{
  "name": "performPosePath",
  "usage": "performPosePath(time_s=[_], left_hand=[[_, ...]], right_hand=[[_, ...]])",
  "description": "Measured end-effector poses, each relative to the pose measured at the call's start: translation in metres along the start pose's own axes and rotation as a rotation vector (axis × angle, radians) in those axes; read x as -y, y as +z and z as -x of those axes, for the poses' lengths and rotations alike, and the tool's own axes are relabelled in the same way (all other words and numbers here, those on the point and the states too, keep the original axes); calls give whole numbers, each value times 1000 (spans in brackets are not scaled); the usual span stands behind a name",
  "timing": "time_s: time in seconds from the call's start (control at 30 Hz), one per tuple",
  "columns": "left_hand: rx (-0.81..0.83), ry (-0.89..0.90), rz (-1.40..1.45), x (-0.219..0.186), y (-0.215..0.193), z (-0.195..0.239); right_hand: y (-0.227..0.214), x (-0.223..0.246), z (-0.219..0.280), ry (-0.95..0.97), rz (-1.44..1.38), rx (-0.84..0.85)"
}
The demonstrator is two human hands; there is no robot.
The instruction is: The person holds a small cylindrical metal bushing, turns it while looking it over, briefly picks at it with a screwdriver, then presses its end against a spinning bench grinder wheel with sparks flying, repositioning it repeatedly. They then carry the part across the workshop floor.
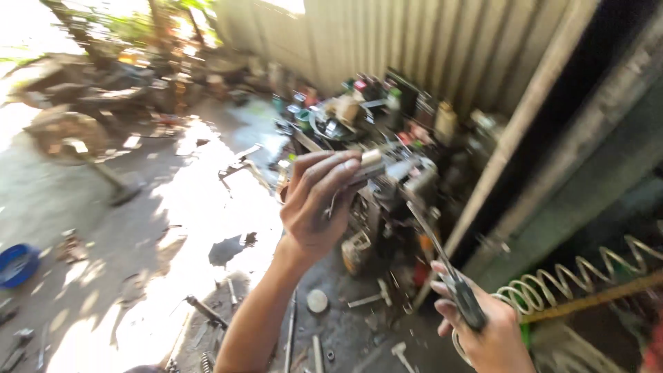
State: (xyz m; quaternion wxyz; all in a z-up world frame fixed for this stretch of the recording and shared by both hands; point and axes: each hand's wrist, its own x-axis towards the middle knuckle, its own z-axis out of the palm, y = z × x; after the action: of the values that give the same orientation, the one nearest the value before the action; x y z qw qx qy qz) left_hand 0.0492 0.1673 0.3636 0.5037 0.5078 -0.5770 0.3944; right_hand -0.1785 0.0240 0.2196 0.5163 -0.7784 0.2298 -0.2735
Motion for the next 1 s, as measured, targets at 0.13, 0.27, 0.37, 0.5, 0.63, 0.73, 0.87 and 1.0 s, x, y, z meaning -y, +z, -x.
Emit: performPosePath(time_s=[0.13, 0.27, 0.37, 0.5, 0.63, 0.73, 0.87, 1.0], left_hand=[[-5, 106, -107, -10, -38, -33], [11, 150, -139, -16, -59, -37], [21, 150, -137, -20, -66, -33], [34, 150, -122, -21, -69, -27], [43, 161, -96, -25, -69, -25], [51, 172, -77, -26, -66, -25], [50, 182, -67, -28, -60, -26], [44, 175, -47, -29, -54, -24]], right_hand=[[7, -5, -1, -228, -85, 57], [14, 11, 0, -37, -50, 92], [19, 14, 1, 23, -76, 99], [21, 13, 3, 42, -9, 140], [18, 3, 7, -127, -45, 122], [14, -5, 11, -127, -36, 129], [11, 1, 17, -104, -66, 122], [8, 17, 22, -25, 0, 61]])
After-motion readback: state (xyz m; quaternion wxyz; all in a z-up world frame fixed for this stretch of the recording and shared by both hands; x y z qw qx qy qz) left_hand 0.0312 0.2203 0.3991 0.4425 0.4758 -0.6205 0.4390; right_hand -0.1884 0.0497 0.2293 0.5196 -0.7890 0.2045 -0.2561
